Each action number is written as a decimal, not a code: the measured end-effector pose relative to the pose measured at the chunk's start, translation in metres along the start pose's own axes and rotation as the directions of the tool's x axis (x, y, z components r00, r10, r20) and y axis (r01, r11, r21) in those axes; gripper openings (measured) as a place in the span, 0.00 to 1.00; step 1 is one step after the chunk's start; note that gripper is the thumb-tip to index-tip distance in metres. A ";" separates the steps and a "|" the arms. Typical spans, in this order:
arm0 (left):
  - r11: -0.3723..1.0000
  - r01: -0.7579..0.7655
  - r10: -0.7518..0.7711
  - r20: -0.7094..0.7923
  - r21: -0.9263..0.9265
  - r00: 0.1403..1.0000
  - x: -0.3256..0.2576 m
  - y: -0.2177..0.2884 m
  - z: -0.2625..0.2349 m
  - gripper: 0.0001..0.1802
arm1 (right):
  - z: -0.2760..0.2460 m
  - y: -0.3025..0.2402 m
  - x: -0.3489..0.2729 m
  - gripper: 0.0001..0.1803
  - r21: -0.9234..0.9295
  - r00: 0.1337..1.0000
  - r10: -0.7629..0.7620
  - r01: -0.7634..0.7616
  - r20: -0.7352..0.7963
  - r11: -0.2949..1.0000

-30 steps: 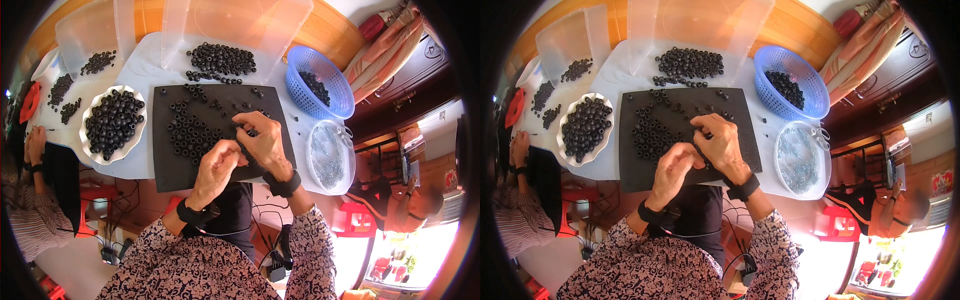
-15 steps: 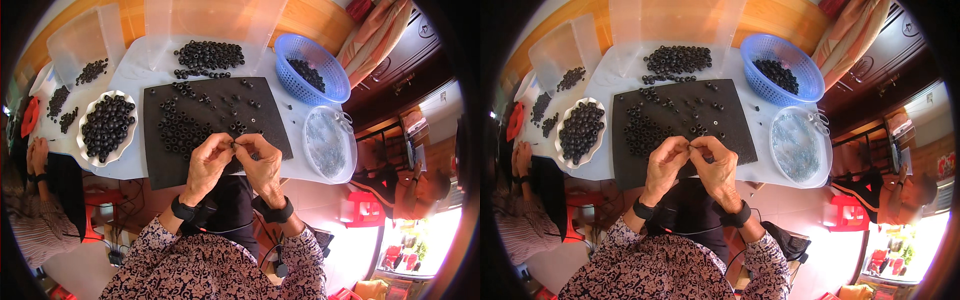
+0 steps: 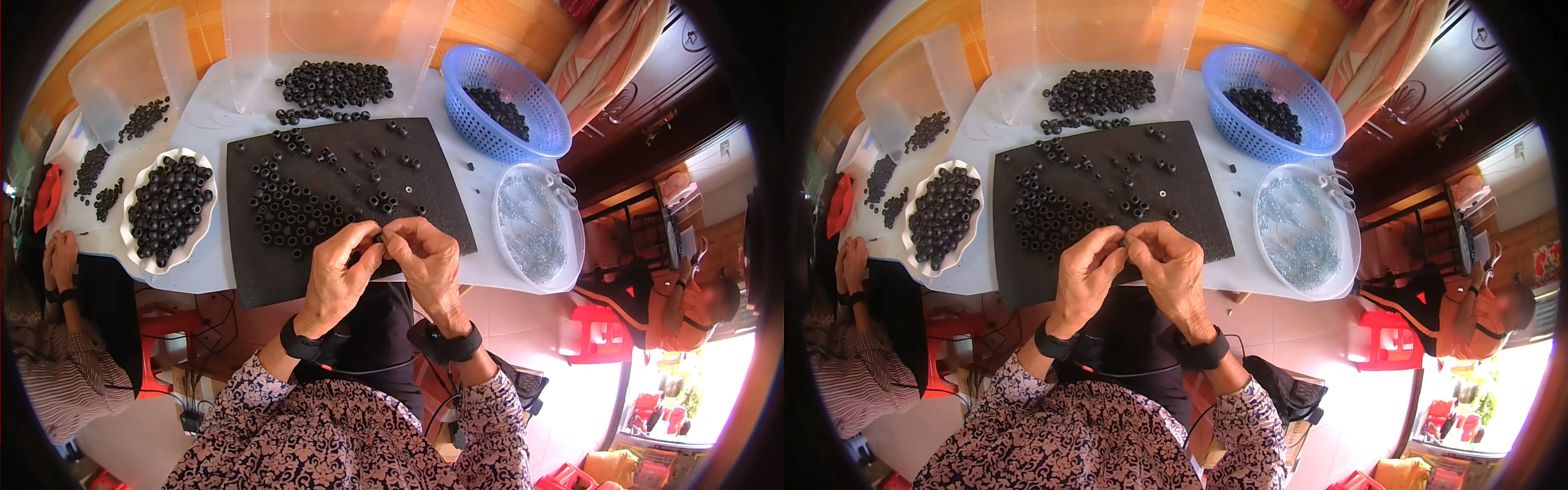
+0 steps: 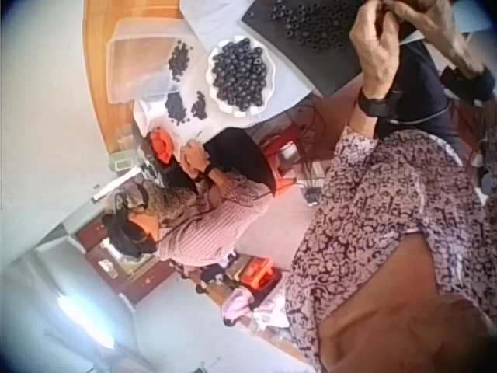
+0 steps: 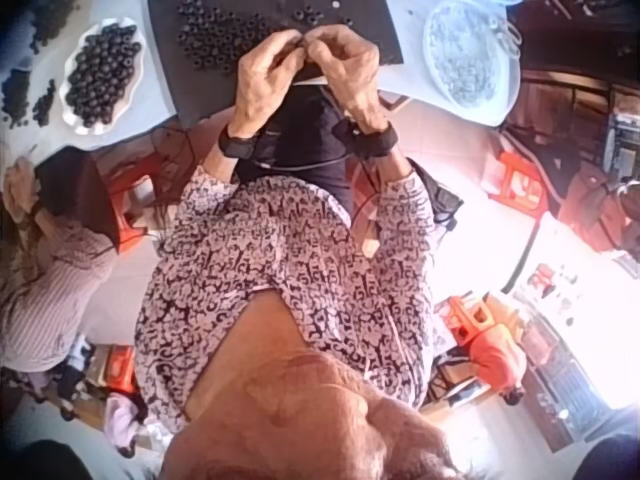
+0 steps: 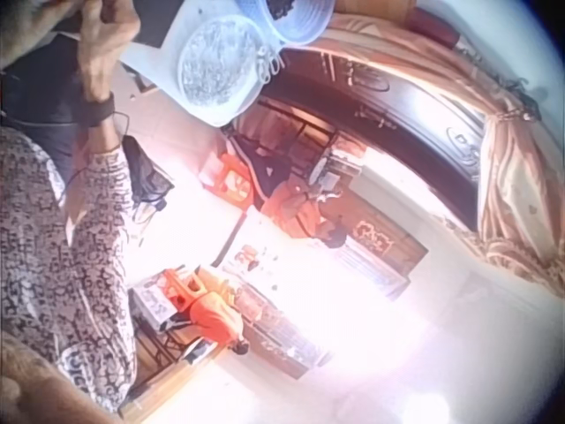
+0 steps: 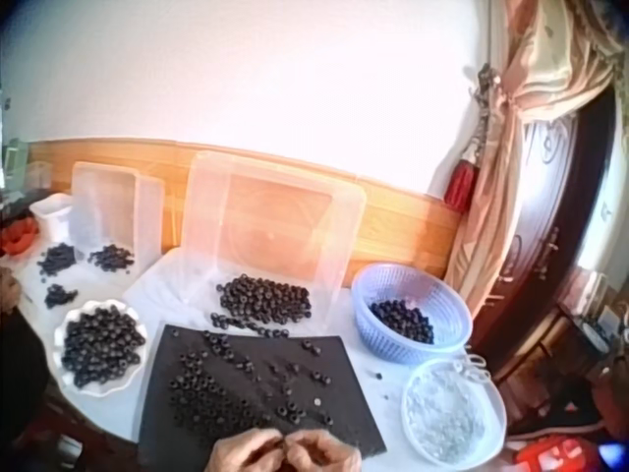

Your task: The recorder is sorting and assembling small black plastic rings on a workspace table.

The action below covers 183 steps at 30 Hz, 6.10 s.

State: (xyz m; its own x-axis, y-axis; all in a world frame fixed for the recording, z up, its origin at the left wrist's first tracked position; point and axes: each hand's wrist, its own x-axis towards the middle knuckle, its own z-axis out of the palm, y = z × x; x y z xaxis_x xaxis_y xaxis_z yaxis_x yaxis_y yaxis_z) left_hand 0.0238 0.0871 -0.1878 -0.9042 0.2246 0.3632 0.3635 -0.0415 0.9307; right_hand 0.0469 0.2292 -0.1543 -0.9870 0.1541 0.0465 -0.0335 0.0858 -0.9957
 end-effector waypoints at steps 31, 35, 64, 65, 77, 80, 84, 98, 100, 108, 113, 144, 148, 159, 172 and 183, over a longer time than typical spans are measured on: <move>0.985 -0.122 0.129 -0.056 0.120 0.990 0.000 -0.004 0.002 0.13 | -0.009 -0.003 0.010 0.08 -0.135 0.986 0.049 -0.028 0.157 0.990; 0.999 -0.013 0.011 -0.068 -0.037 0.998 -0.003 -0.006 0.003 0.10 | -0.013 -0.007 0.011 0.08 -0.069 0.984 0.093 -0.083 0.152 0.994; 0.978 0.149 -0.157 -0.042 -0.145 0.987 0.001 0.009 0.002 0.05 | -0.001 -0.012 0.009 0.06 -0.032 0.993 -0.042 0.046 0.114 0.998; 0.981 0.126 -0.135 -0.054 -0.151 0.989 0.001 0.010 0.002 0.05 | 0.000 -0.012 0.009 0.06 -0.033 0.993 -0.041 0.045 0.114 0.998; 0.952 0.219 -0.238 -0.067 -0.214 0.969 0.003 0.009 0.002 0.05 | 0.004 -0.012 0.013 0.09 0.006 0.996 -0.079 0.079 0.040 0.997; 0.963 0.262 -0.260 0.052 -0.058 0.964 0.001 0.012 -0.008 0.07 | 0.007 -0.020 0.032 0.10 -0.236 0.999 -0.043 0.042 -0.001 0.971; 0.973 0.211 -0.210 0.019 -0.095 0.978 -0.002 0.007 -0.007 0.07 | 0.016 -0.020 0.069 0.09 -0.496 0.959 -0.231 0.284 0.167 0.821; 0.959 0.242 -0.239 0.033 -0.148 0.970 -0.003 0.003 -0.007 0.08 | 0.012 -0.031 0.066 0.10 -0.449 0.993 0.034 0.019 0.110 0.893; 0.962 0.228 -0.228 0.018 -0.151 0.974 -0.002 0.004 -0.007 0.08 | 0.000 -0.026 0.051 0.09 -0.351 0.992 0.054 -0.011 0.115 0.936; 0.968 0.163 -0.172 -0.030 -0.190 0.985 0.002 0.012 -0.002 0.06 | -0.003 -0.016 0.011 0.07 0.026 0.987 0.029 -0.034 0.160 0.999; 0.972 0.192 -0.192 0.010 -0.132 0.981 0.001 0.010 -0.002 0.06 | -0.006 -0.017 0.008 0.09 -0.027 0.988 -0.025 0.029 0.150 0.999; 0.953 0.205 -0.184 0.114 -0.224 0.976 0.004 0.005 -0.006 0.07 | 0.004 0.001 0.003 0.09 0.017 0.989 -0.134 0.134 0.066 0.991; 0.933 0.199 -0.178 0.098 -0.299 0.979 0.003 0.008 -0.004 0.07 | 0.005 0.005 0.001 0.10 0.084 0.995 -0.089 0.085 0.043 0.993; 0.947 0.175 -0.159 0.079 -0.268 0.984 0.004 -0.003 -0.003 0.07 | 0.006 0.001 0.001 0.09 -0.095 0.974 -0.222 0.224 0.037 0.970; 0.972 0.150 -0.144 0.045 -0.181 0.989 0.002 0.002 -0.003 0.09 | 0.006 0.008 0.004 0.09 -0.190 0.963 -0.268 0.261 -0.013 0.946; 0.983 0.137 -0.119 0.146 -0.121 0.982 0.003 0.004 -0.005 0.11 | -0.008 0.051 0.015 0.03 0.080 0.934 -0.356 0.353 0.019 0.932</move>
State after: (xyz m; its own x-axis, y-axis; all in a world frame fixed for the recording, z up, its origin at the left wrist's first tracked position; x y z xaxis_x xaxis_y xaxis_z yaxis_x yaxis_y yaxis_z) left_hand 0.0214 0.0827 -0.1828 -0.8987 0.3674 0.2394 0.2063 -0.1275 0.9701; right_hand 0.0318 0.2437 -0.2042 -0.9133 0.0947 0.3962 -0.3925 0.0557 -0.9181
